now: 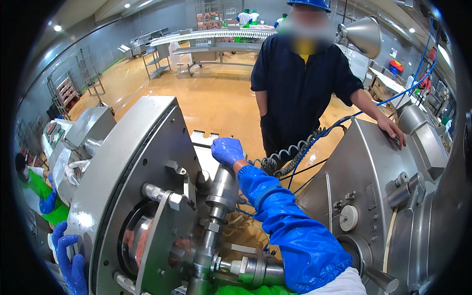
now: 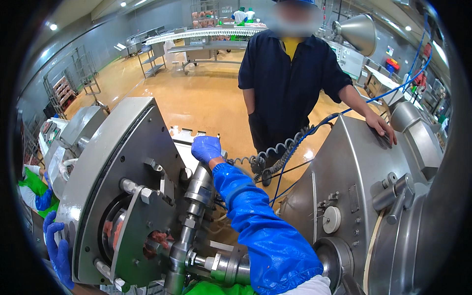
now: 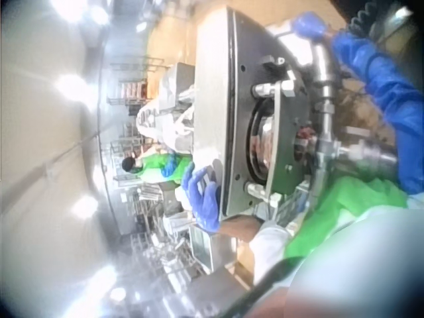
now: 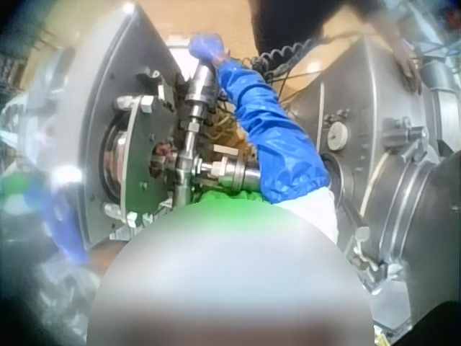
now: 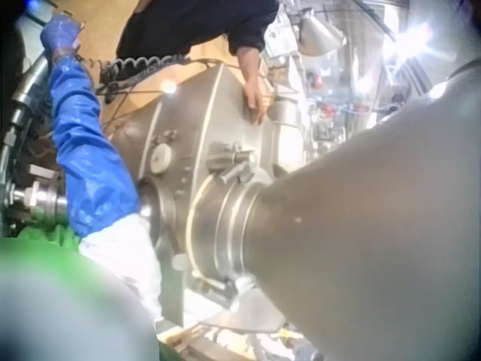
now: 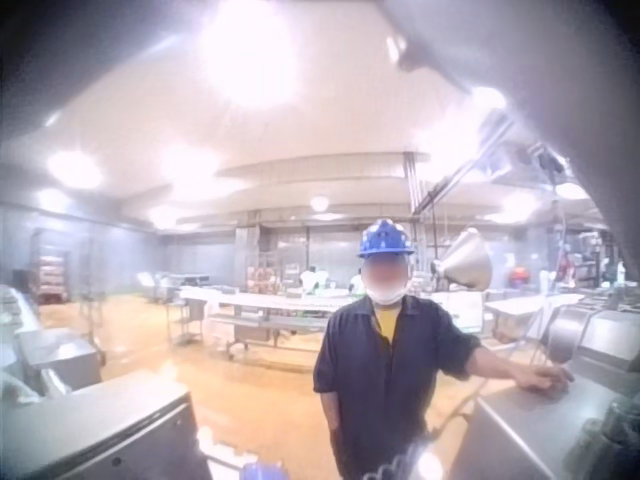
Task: The person operates a sausage-filling machine in a food processing plant. They load ground meat into the machine, guide the casing onto the nozzle, and collect the formed sausages into a basket. The person also adjusts machine components and interacts with a supervisor.
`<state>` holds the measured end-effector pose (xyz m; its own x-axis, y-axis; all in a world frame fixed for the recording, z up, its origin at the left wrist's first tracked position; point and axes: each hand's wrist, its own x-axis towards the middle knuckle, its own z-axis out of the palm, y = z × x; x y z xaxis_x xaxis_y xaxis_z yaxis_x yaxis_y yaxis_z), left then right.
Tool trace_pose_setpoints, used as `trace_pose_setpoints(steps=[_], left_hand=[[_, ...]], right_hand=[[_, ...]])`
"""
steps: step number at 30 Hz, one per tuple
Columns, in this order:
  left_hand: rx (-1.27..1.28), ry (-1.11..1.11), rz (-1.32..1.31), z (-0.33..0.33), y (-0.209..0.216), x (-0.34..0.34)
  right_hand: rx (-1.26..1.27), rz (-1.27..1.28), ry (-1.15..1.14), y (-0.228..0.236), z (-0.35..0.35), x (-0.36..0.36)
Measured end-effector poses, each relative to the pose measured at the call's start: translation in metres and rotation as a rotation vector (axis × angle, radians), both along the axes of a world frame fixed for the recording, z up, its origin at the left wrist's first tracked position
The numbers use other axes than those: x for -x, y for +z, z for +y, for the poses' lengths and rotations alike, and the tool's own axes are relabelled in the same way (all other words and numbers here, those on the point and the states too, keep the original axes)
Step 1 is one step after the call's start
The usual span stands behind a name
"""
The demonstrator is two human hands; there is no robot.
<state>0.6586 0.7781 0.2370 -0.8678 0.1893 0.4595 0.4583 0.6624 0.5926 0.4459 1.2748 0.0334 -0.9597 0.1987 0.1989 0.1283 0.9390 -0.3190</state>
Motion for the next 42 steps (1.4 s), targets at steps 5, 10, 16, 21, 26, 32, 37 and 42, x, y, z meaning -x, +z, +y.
trace_pose_setpoints(steps=[5,10,16,21,26,32,37,42], left_hand=[[0.086,-0.033,0.025,-0.004,0.003,0.003],[0.008,0.101,0.034,0.020,-0.005,0.004],[0.139,0.112,0.048,-0.004,-0.011,0.004],[0.147,0.110,-0.030,0.019,-0.008,0.007],[0.126,0.023,0.038,0.014,0.013,0.003],[0.041,0.023,0.415,-0.019,-0.020,0.004],[-0.317,-0.007,0.663,-0.041,-0.032,0.002],[-0.339,0.211,0.607,-0.163,-0.149,-0.015]], right_hand=[[-0.085,0.169,0.015,-0.014,0.000,0.004],[-0.301,0.200,0.100,-0.023,0.010,-0.004],[-0.374,0.245,0.034,-0.010,-0.006,0.008],[-0.036,0.088,0.041,-0.045,-0.012,0.018],[-0.153,0.126,0.009,-0.023,0.009,0.020],[-0.291,0.306,0.339,-0.040,0.038,0.018],[0.105,0.456,0.227,-0.007,0.078,-0.004],[-0.046,0.650,0.140,0.107,0.021,-0.083]])
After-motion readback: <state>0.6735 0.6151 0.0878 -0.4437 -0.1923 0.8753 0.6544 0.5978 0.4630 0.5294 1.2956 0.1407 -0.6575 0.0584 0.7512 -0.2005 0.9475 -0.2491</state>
